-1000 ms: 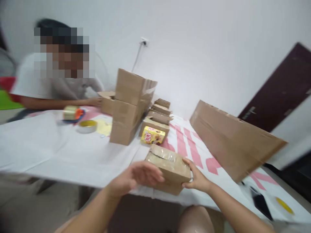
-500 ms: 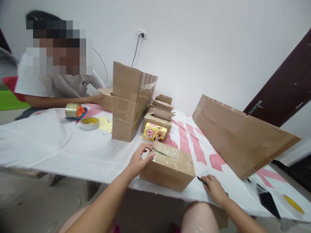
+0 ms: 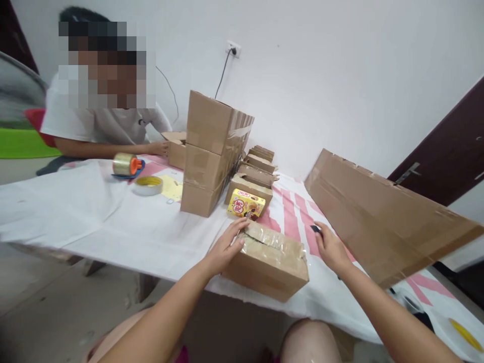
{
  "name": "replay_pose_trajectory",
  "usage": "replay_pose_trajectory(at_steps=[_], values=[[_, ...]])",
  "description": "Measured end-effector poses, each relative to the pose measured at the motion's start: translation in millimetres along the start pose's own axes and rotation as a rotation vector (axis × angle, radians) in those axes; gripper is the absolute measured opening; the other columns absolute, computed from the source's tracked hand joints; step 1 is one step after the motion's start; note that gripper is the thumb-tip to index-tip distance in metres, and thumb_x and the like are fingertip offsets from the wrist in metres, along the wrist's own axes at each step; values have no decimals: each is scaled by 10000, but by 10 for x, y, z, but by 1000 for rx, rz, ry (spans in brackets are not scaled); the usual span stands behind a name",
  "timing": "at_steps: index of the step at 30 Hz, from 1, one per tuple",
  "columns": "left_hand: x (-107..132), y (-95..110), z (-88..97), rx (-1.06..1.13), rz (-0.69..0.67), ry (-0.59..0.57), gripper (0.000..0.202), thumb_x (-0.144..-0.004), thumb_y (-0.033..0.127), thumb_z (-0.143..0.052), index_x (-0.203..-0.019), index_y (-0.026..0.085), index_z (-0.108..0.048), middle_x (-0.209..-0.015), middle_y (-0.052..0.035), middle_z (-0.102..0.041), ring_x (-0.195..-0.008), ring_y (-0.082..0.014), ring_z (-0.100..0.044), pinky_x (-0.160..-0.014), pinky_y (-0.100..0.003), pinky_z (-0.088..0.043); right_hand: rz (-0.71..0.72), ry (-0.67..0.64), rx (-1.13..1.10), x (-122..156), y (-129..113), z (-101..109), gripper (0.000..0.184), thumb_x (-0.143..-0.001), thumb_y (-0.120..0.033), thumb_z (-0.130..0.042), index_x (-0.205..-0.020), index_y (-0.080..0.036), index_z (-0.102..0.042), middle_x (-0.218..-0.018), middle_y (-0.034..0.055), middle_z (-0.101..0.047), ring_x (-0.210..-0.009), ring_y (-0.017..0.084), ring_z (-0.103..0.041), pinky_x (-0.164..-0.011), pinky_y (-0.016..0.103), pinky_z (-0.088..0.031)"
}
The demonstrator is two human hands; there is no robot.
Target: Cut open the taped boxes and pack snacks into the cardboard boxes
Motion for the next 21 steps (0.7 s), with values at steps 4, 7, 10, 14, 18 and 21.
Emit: replay_pose_trajectory(at_steps=[4, 7, 10, 14, 18, 21], values=[[-6, -46, -19, 30, 13, 5, 530, -846, 290, -449, -1363, 184, -403, -1461, -129, -390, -1355, -278, -354, -1113, -470, -306, 422, -199, 104, -53, -1173, 63, 368, -941, -293, -354, -1266, -243, -518, -1146, 61, -648, -998, 231, -624, -856, 340, -457], [-3, -85, -25, 60, 30, 24, 560, -834, 299, -471, -1367, 165, -367, -1428, -156, -409, -1311, -296, -400, -1063, -480, -359, 561, -316, 235, -12, -1774, -61, 348, -940, -272, -411, -1271, -203, -493, -1064, 80, -668, -912, 234, -647, -770, 323, -460], [0, -100, -14, 100, 15, 51, 561, -820, 292, -495, -1352, 169, -364, -1366, -157, -460, -1266, -296, -444, -1041, -481, -376, 690, -330, 325, -3, -2147, -156, 224, -943, -277, -436, -1102, -157, -541, -962, 99, -683, -875, 235, -654, -718, 298, -442], [2, -94, 3, 119, 4, 57, 543, -802, 262, -517, -1324, 191, -385, -1340, -141, -475, -1247, -292, -457, -1038, -480, -373, 850, -297, 436, 9, -2359, -175, 156, -922, -217, -456, -1048, -157, -524, -892, 92, -680, -801, 222, -661, -642, 274, -408], [0, -63, 5, 104, 4, 36, 524, -812, 265, -513, -1312, 187, -380, -1326, -140, -479, -1236, -283, -460, -1039, -474, -370, 875, -346, 544, 35, -2292, -158, 169, -933, -227, -428, -1058, -159, -520, -885, 95, -681, -758, 206, -661, -614, 270, -394], [-5, -61, 4, 88, 16, 33, 519, -811, 266, -505, -1307, 178, -383, -1327, -145, -473, -1236, -284, -454, -1039, -473, -369, 895, -431, 609, 91, -2155, -169, 136, -921, -210, -440, -995, -167, -545, -856, 88, -688, -728, 200, -663, -600, 269, -384]])
Point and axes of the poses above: each hand's wrist, its own x-axis away from the middle knuckle, its own z-axis out of the back of the hand, y = z × x, the point moved 7 cm from there along -x, towards the middle knuckle
